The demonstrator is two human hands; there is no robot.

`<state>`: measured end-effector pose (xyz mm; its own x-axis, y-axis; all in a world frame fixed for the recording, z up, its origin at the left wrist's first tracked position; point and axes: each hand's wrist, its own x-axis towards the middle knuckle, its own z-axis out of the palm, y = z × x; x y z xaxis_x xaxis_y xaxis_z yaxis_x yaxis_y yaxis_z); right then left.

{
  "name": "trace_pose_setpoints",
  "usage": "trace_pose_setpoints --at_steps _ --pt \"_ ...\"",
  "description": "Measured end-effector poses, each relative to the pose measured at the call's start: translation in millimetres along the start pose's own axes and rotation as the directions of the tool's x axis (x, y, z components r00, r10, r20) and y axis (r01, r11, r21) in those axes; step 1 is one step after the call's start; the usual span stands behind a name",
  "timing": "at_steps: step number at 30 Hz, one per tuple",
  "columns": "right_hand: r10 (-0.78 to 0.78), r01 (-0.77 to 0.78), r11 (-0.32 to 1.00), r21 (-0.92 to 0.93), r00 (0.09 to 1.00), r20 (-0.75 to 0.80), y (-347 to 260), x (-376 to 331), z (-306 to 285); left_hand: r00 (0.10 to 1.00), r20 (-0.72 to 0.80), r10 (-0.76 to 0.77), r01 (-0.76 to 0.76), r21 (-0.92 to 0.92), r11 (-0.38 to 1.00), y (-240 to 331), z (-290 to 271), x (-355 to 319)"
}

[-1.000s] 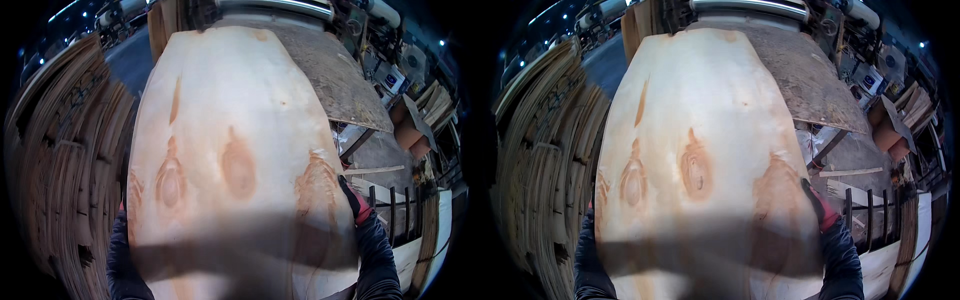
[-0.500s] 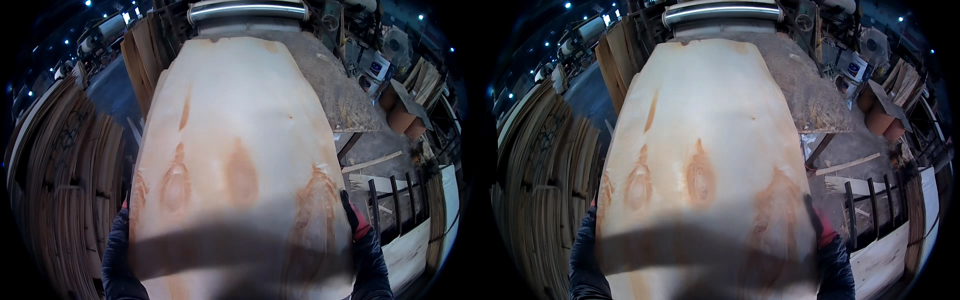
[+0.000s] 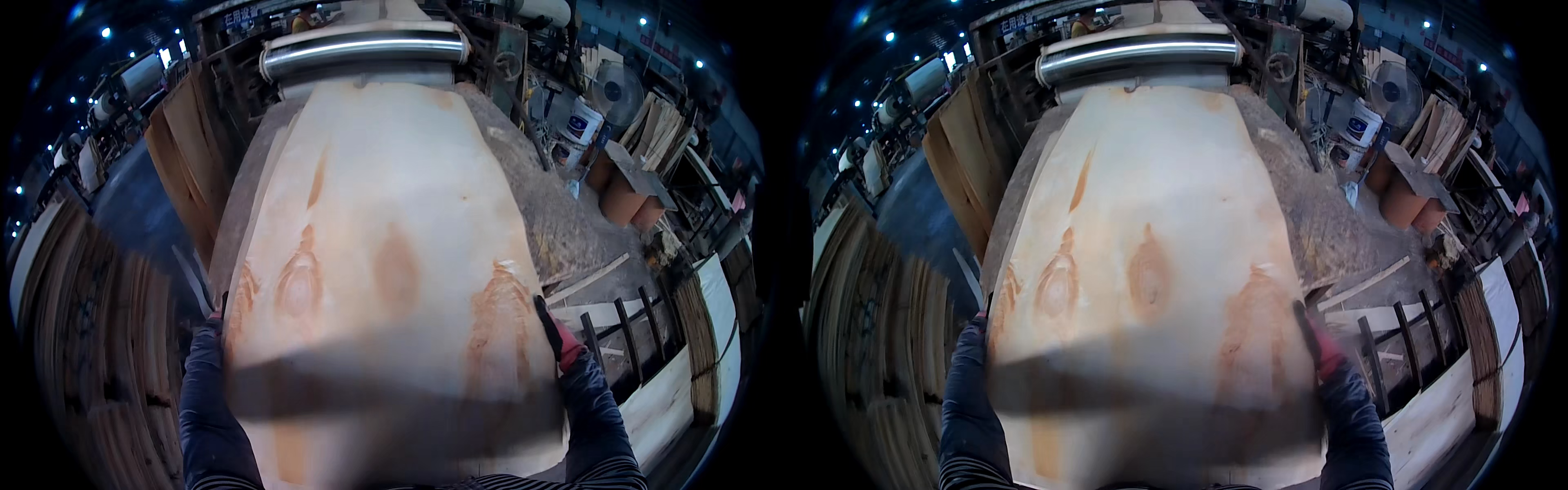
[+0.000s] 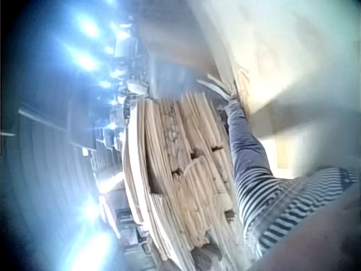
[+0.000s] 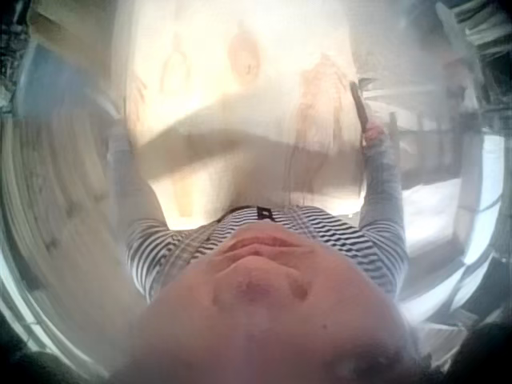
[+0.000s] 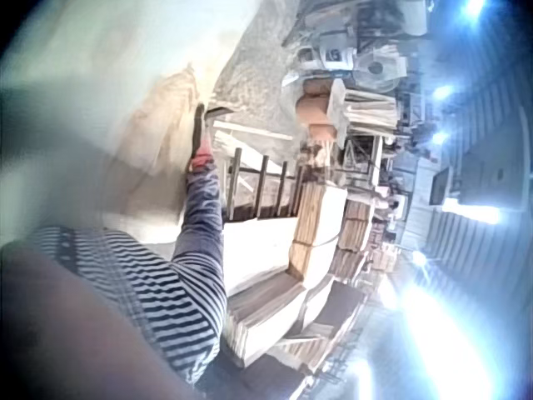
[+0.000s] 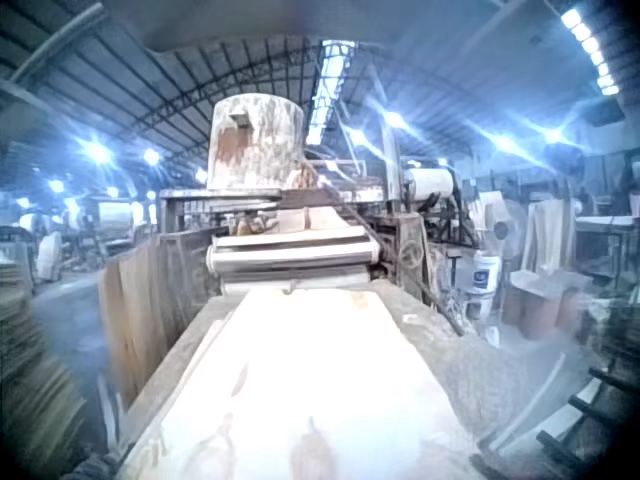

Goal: The person feeds large, thin sheets of wood veneer into a roller machine in a workshop. They use a long metal rod to guide the sheets through the rollers and then stack the processed sheets on a nearby pile.

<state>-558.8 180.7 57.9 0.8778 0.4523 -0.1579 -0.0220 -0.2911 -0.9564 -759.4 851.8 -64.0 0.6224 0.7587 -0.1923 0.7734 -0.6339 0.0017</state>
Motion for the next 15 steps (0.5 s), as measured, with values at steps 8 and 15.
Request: trace_pose_setpoints --at_steps 8,15 --pt "0.169 -0.246 0.935 -0.255 0.942 -0.291 -20 117 -69 0.969 -0.224 0.105 -0.133 -0.117 0.984 -67 -44 -100" --pt "-0.513 0.425 0.624 -0.656 0.856 0.066 21 51 -17 0.433 0.229 -0.872 0.891 0.035 0.452 -40 121 -386"
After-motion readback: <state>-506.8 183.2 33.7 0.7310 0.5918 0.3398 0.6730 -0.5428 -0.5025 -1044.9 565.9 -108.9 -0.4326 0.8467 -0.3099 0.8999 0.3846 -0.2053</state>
